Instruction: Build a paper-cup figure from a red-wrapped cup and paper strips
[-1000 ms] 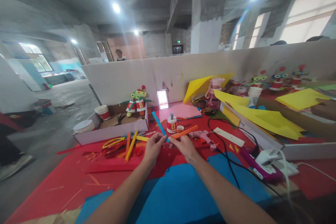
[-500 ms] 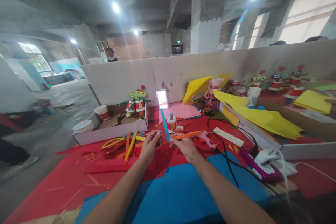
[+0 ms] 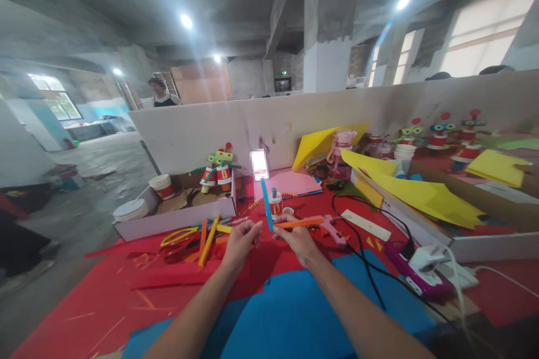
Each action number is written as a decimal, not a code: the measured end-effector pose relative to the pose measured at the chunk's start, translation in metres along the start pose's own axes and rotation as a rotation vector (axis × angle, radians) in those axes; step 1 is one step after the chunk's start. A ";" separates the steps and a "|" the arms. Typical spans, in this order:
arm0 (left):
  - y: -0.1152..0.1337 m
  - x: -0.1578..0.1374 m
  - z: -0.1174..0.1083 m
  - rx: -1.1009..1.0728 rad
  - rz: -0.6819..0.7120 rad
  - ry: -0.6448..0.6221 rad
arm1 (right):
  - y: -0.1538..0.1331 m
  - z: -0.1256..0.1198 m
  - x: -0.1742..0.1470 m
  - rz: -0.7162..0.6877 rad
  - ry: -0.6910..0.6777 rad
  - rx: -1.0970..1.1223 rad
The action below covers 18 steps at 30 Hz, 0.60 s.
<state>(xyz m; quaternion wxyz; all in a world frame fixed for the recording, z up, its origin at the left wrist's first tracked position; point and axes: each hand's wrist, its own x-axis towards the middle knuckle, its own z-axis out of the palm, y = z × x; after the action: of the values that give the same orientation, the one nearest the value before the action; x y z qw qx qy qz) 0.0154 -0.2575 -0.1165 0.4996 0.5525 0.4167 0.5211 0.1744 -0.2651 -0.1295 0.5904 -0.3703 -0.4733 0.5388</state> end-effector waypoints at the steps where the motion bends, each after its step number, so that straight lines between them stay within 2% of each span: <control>1: 0.000 0.000 0.000 -0.009 -0.014 -0.020 | 0.000 0.000 0.000 -0.013 -0.005 -0.020; 4: -0.001 0.000 0.002 0.004 -0.060 -0.078 | -0.001 -0.001 0.000 -0.070 -0.031 -0.092; 7: -0.002 -0.001 0.004 0.060 -0.067 -0.086 | 0.001 0.000 0.000 -0.103 -0.063 -0.155; 14: -0.005 -0.002 0.004 0.058 -0.066 -0.026 | 0.005 -0.003 0.006 0.000 -0.050 -0.107; 18: -0.002 -0.002 0.006 0.090 -0.049 -0.011 | 0.010 -0.006 0.010 -0.013 -0.034 -0.155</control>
<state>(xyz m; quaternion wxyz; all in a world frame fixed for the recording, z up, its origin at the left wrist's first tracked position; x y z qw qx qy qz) 0.0214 -0.2603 -0.1181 0.4891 0.5669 0.4505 0.4863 0.1771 -0.2538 -0.1386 0.5554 -0.4026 -0.5259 0.5029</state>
